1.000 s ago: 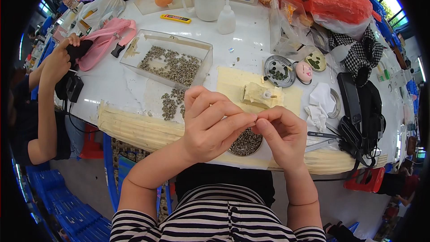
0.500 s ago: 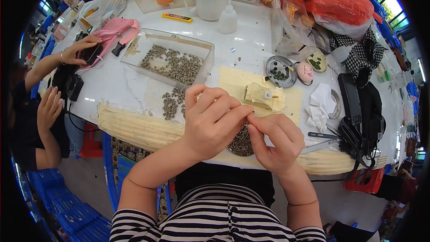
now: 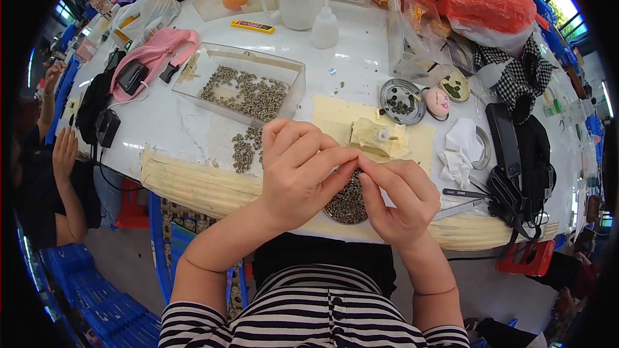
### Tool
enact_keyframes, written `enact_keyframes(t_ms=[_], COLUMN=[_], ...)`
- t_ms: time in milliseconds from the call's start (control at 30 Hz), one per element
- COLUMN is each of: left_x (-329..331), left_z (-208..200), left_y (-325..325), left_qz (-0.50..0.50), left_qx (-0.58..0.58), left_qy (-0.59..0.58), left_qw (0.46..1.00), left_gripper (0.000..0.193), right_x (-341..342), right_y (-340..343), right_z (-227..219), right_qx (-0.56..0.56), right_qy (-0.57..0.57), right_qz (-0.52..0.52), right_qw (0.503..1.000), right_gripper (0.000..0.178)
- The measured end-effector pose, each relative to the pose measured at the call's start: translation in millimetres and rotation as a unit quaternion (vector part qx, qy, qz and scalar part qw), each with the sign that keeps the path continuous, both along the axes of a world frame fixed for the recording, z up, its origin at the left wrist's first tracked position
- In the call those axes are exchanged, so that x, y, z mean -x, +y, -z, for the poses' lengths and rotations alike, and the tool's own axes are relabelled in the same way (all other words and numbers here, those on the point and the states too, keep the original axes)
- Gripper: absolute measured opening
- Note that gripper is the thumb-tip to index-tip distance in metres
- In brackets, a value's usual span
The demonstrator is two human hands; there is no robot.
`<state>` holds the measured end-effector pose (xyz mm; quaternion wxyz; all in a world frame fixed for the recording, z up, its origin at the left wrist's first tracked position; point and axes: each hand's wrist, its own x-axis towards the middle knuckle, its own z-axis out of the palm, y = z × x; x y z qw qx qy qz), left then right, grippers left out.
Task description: The person picks up a small metal pin and inserts it into a small plastic component, then places the assembly into a circular container with other pins.
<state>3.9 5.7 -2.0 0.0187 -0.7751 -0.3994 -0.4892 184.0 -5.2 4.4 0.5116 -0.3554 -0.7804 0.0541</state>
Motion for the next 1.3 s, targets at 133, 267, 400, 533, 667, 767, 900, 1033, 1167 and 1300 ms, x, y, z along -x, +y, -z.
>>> enact_keyframes(t_ms=[133,267,400,533,667,767,900,1033,1167,1300], left_x=[-0.8,-1.1,-0.6,0.7,1.4,1.9,2.3,1.5,3.1,6.1], left_z=[-2.2,-2.4,-2.4,-1.0,0.6,0.0,-0.6,-2.2,-1.8,-4.7], left_y=[0.0,-0.5,-0.1,-0.2,0.7,0.9,0.0,0.0,0.4,-2.2], left_qz=[0.003,0.004,0.005,0.012,0.016,0.018,0.016,0.016,0.014,0.019], left_qx=[-0.003,-0.006,-0.003,0.003,-0.002,0.0,-0.005,-0.008,-0.014,-0.029], left_qy=[0.006,0.013,0.008,-0.004,-0.015,-0.026,-0.035,-0.04,-0.04,-0.029], left_qw=[1.0,1.0,1.0,1.0,1.0,1.0,0.999,0.999,0.999,0.999], left_gripper=[0.024,0.024,0.022,0.021,0.021,0.021,0.021,0.021,0.022,0.024], right_x=[0.0,-0.7,-0.7,-1.3,-2.8,-7.5,-11.0,-13.5,-11.2,-20.7], right_y=[0.3,0.9,0.9,-1.9,-2.5,-4.5,-7.5,-6.9,-9.8,-6.4], right_z=[0.4,1.3,0.3,-0.2,-1.1,-0.8,-7.3,-4.4,-10.8,-10.8], right_qx=[-0.007,-0.007,0.01,0.052,0.105,0.25,0.384,0.349,0.45,0.512], right_qy=[-0.005,-0.011,-0.001,0.024,0.062,0.148,0.234,0.187,0.266,0.291], right_qz=[0.008,0.017,0.016,0.008,-0.023,-0.084,-0.12,-0.122,-0.169,-0.232], right_qw=[1.0,1.0,1.0,0.998,0.992,0.953,0.885,0.91,0.835,0.774], right_gripper=[0.03,0.028,0.026,0.025,0.024,0.023,0.022,0.024,0.029,0.032])
